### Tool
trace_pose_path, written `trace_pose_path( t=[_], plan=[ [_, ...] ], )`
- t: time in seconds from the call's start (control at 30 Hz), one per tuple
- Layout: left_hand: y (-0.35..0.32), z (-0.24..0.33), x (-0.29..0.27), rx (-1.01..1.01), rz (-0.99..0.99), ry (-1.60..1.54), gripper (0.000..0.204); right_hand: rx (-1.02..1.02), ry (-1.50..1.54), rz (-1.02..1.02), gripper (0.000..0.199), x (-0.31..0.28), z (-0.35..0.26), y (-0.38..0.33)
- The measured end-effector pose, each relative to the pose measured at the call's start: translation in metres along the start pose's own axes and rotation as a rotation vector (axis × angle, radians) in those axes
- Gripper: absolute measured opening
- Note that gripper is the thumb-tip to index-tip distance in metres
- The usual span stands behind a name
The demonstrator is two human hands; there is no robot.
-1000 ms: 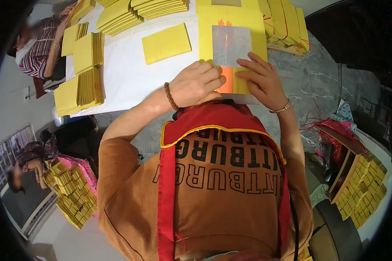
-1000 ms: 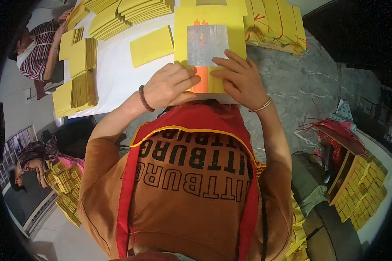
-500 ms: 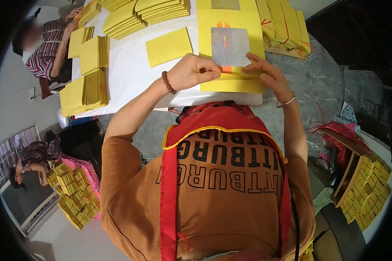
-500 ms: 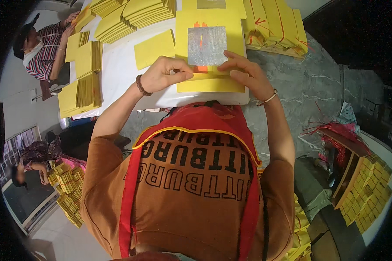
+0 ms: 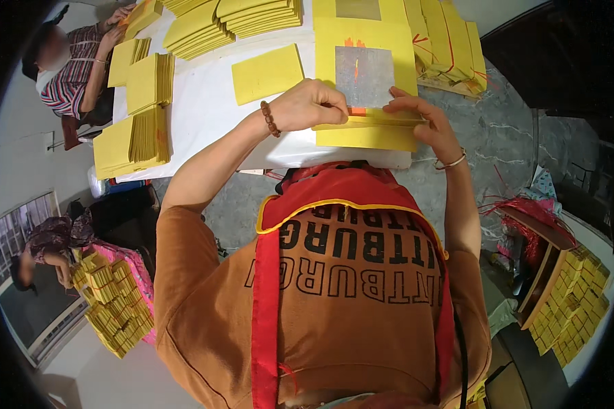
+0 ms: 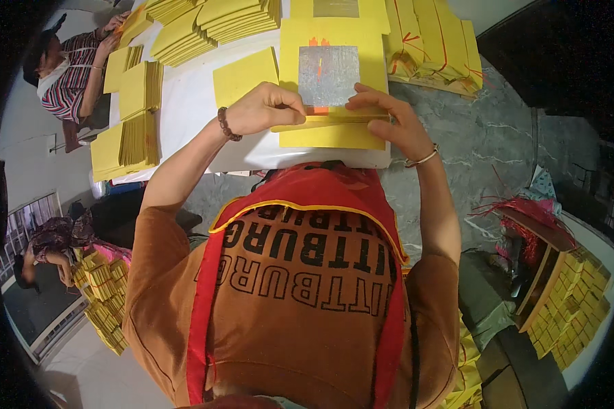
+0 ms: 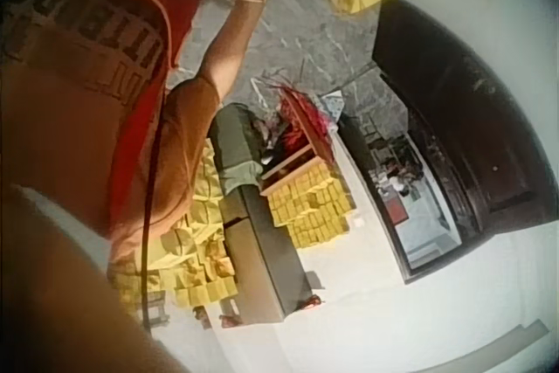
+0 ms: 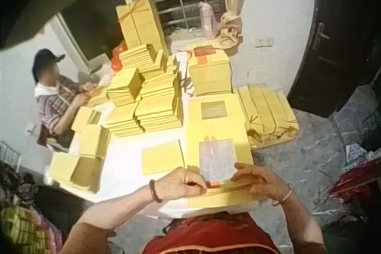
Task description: Sorting and stacking bundles of yellow paper sheets with silver foil inserts.
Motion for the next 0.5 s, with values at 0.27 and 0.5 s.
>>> trace_pose_path(
  t=[0.27,0.5],
  plan=[
    [0.006,0.000,-0.003,-0.049,-0.063,-0.059,0.012,-0.032,-0.035,-0.048,0.061,0.000,-0.001,0.000],
    [0.007,0.002,-0.002,0.010,-0.047,-0.071,0.014,-0.066,0.016,-0.048,0.052,0.000,-0.005,0.001]
  ],
)
Point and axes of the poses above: each hand's wrist, its own y-axis towards the middle knuckle, its own x-axis out of the palm, z = x × y, the point moved 6 cm from there along y, towards the middle knuckle, and after that the axes turned 15 degrees about z, right-handed, at the moved point
